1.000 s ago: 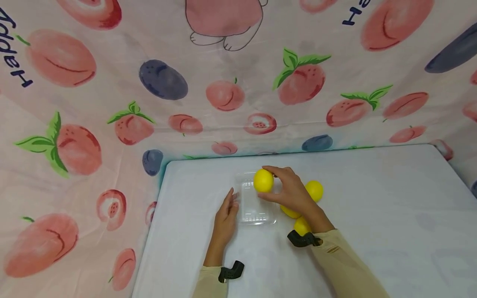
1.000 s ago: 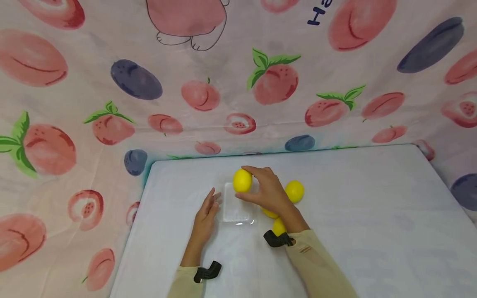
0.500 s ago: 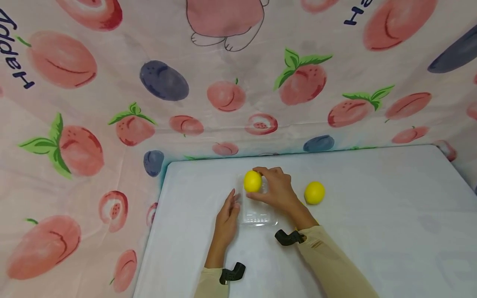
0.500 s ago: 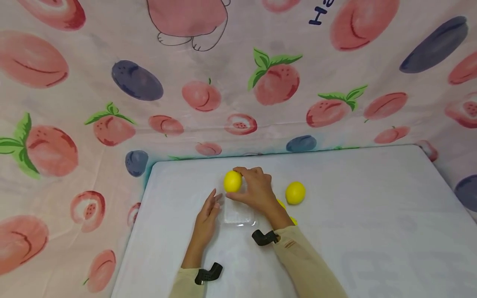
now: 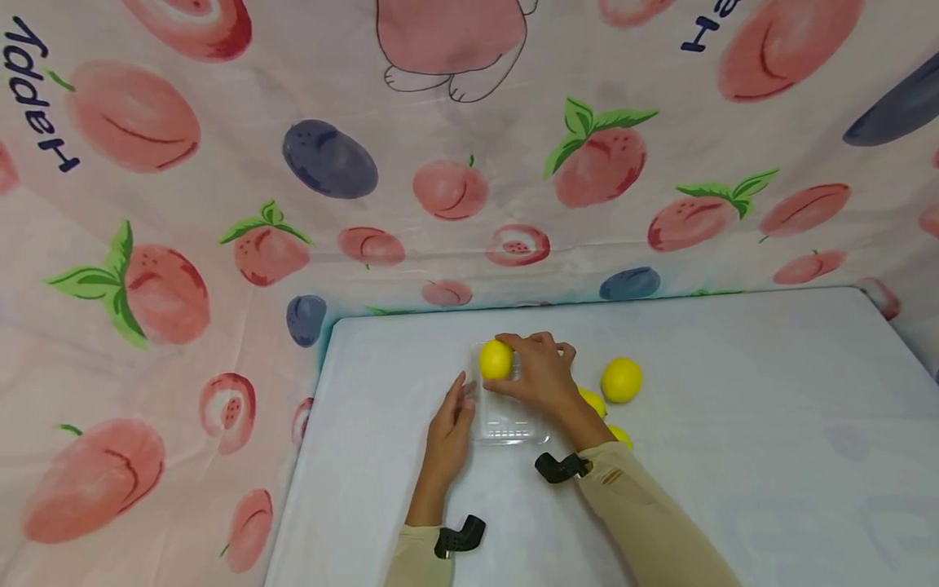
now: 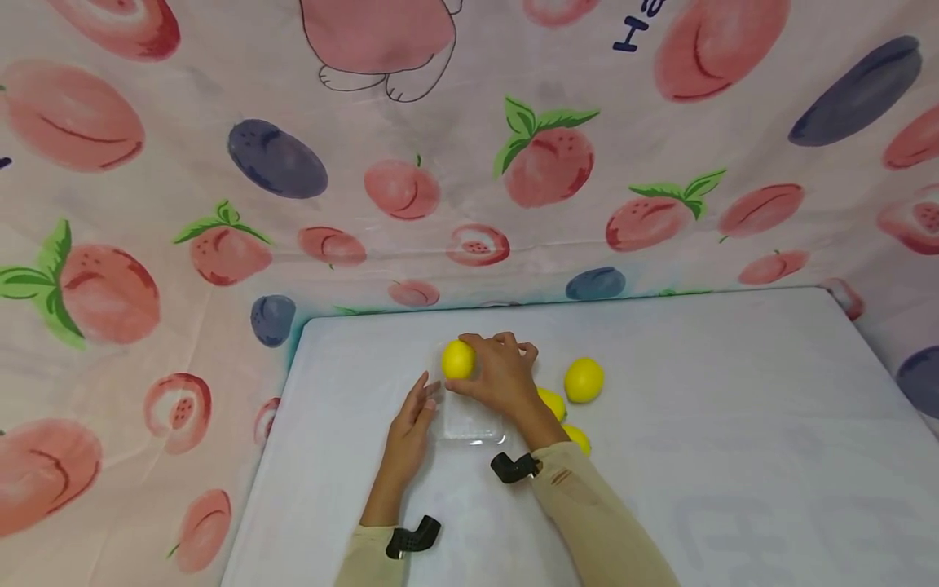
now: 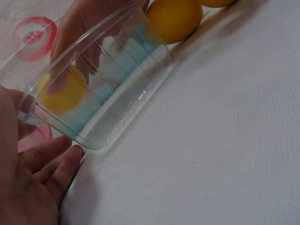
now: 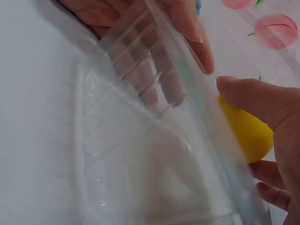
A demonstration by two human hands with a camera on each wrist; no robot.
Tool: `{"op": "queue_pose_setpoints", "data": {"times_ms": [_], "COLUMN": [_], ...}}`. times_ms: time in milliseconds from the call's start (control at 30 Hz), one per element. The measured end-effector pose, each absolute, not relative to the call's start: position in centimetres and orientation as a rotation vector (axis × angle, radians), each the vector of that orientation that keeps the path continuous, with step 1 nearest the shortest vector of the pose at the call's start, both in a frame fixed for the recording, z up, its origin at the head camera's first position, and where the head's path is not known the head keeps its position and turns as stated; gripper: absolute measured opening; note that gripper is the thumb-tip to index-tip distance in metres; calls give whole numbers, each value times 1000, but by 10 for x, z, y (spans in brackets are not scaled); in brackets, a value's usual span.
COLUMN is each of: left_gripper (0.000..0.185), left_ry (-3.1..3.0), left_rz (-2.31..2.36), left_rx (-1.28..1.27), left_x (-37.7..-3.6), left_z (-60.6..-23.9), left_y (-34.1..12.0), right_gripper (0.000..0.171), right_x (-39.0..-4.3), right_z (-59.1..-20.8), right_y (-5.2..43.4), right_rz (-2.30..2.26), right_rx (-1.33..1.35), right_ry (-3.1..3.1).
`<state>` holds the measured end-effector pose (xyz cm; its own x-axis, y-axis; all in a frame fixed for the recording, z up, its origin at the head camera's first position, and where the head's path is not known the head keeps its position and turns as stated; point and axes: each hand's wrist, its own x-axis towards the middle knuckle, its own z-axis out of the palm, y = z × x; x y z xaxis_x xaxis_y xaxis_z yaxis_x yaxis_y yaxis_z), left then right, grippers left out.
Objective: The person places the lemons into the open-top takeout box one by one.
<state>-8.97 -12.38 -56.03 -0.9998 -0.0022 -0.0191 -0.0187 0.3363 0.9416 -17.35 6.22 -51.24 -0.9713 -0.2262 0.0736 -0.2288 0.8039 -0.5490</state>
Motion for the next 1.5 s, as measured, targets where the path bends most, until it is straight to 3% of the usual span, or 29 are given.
{"op": "queue_pose_setpoints", "data": {"times_ms": [933, 1500], "left_gripper": [51, 52], "left_ry": [2554, 2551], "left_rz": [1777, 1800], "left_rx": [-55, -67], "left_x": [-90, -90], "left_z": [-560, -558], "left_y": [-124, -122], "right_gripper": [77, 81], "right_x": [-172, -167], "right_z": [-525, -512], "right_y": [50, 48], "right_rz": [701, 572], "right_rx": [452, 449], "right_ry": [-3060, -3103]}}
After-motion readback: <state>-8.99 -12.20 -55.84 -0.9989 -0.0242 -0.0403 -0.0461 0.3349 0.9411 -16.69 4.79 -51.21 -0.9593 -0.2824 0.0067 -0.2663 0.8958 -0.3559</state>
